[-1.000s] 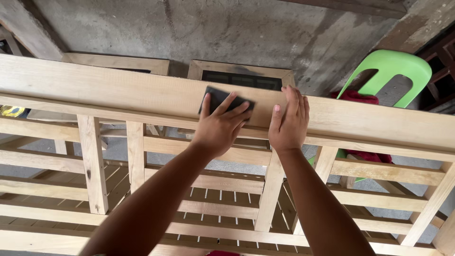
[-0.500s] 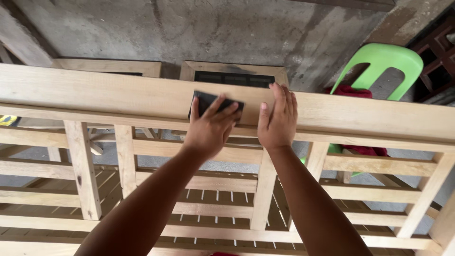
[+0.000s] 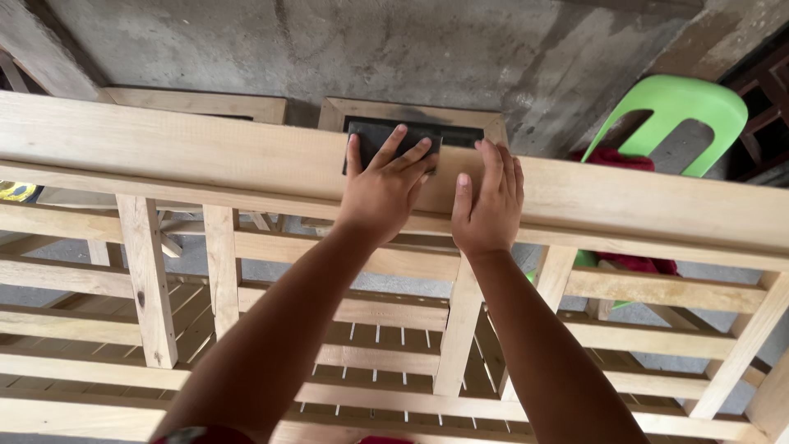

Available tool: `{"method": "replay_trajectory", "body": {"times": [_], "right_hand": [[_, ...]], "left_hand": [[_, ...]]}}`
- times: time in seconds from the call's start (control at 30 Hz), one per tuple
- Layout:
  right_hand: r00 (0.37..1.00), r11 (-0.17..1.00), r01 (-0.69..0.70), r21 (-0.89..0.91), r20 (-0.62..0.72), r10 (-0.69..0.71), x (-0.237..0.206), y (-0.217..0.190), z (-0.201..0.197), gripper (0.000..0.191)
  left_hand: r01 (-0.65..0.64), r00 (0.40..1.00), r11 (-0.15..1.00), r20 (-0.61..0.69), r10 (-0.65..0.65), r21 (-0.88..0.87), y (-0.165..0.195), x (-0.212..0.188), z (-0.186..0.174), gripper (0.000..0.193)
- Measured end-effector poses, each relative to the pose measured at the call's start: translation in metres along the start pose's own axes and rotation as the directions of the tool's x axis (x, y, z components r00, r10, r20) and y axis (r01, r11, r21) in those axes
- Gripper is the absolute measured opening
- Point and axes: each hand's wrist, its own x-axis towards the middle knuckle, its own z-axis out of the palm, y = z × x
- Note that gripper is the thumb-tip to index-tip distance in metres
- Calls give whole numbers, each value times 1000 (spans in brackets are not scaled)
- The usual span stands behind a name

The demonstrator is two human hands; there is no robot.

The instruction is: The person sands the top rail and side frame of a wooden furniture piece using a sanding block. They move the block back and forth along the grain, covering the top surface and edges of the frame.

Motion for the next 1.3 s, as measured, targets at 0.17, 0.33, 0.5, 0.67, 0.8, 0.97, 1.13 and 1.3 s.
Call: {"method": "replay_trajectory", "body": {"times": [0.17,0.33,0.5,0.67,0.8,0.97,1.13,1.3], "right_hand": [[1000,1000,26,9,-12,-26,0,1,-1,48],[999,999,35,12,-12,-35,1,3,1,50],[1000,1000,21,-3,0,-21,0,3,0,48],[1000,1000,14,-19,-3,-14,2,4,1,48],[1000,1000,10,-18,4,-10,1,4,1,47],[1000,1000,-5,-26,14,6,0,6,3,47],[1000,999,-13,-48,3,13,1,6,4,47],[1000,1000,-14,-27,-16,14,0,5,5,47]], "left_hand": [[-37,999,999,-25,36,-33,3,-4,-1,34],[-68,997,995,18,69,-67,0,3,-5,33],[-90,996,995,-16,89,-36,0,11,5,33],[-96,991,994,86,100,-49,4,-6,11,29],[-80,994,997,68,81,-18,9,8,18,40],[-48,989,998,144,41,44,12,36,29,56],[-107,994,987,33,103,123,4,23,27,47],[-232,970,967,99,222,104,-13,0,24,35]]}}
